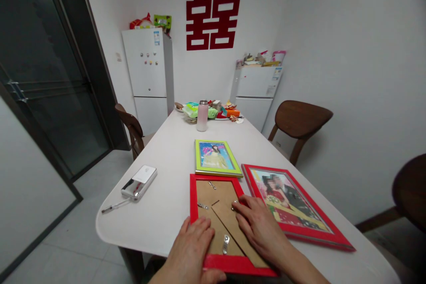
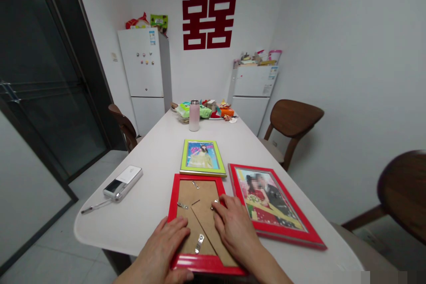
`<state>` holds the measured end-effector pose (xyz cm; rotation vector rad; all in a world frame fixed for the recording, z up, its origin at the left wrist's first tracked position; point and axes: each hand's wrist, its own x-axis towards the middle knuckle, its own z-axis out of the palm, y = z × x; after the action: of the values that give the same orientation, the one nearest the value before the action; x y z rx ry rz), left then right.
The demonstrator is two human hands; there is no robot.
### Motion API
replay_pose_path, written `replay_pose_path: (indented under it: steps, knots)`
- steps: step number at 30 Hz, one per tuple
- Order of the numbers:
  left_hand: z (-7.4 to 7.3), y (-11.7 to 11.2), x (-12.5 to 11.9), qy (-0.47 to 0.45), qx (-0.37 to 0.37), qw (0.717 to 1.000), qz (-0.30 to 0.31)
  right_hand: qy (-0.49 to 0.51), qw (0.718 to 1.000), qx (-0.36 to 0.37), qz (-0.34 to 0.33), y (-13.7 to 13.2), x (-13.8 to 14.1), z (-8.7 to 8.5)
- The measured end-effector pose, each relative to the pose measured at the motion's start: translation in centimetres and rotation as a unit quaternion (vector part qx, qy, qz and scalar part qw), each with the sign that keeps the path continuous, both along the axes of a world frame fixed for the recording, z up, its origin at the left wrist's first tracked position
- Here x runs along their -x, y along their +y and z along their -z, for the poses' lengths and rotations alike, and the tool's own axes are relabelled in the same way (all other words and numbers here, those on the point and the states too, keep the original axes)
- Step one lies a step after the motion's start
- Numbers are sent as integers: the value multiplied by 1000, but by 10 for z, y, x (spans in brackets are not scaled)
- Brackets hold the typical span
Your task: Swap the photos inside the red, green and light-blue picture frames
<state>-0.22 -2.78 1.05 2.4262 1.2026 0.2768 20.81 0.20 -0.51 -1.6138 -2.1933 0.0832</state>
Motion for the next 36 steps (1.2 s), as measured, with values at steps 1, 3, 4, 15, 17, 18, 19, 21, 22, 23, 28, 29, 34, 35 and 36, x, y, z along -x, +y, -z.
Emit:
replay_pose_path:
  steps: [1,3,4,15,17,18,19,21,22,23,28,29,34,35,36]
  knots:
    - [1,0,0,1,3,1000,-1,-10,1000,-5,6,3,0,1]
    - [2,1,-1,5,6,1000,-6,-22,1000,-9,12,7,2,3]
    - [2,1,-1,6,7,1000,-9,-24,1000,-7,14,8,3,3]
    - [-1,0,-1,-1,-5,1000,-16,-7,1000,5,20,-2,3,-1]
    - [0,-1,0,-4,-4,1000,-15,2,1000,-4,-8,-10,5,-1]
    - [0,-1,0,-5,-3,1000,-15,9,999,-5,-33,-15,7,-2]
    - [0,-1,0,-5,-2,1000,-16,17,998,-3,-61,-21,9,-4]
    - [1,-1,0,-5,-3,1000,-18,28,993,13,-116,-31,13,-7]
    - [2,-1,0,-6,-3,1000,-18,30,990,23,-136,-36,16,-9]
    - [3,-1,0,-7,-4,1000,-19,30,988,33,-150,-39,18,-11]
    - [8,1,0,-15,-12,1000,-18,19,984,42,-173,-45,20,-14]
    - [8,1,0,-14,-13,1000,-18,16,983,43,-177,-45,20,-15]
    - [9,0,1,-19,-15,1000,-18,17,981,64,-182,-45,21,-20]
    - [8,0,1,-21,-14,1000,-18,24,981,68,-179,-44,22,-20]
    - [8,0,1,-22,-12,1000,-18,32,981,72,-177,-42,24,-21]
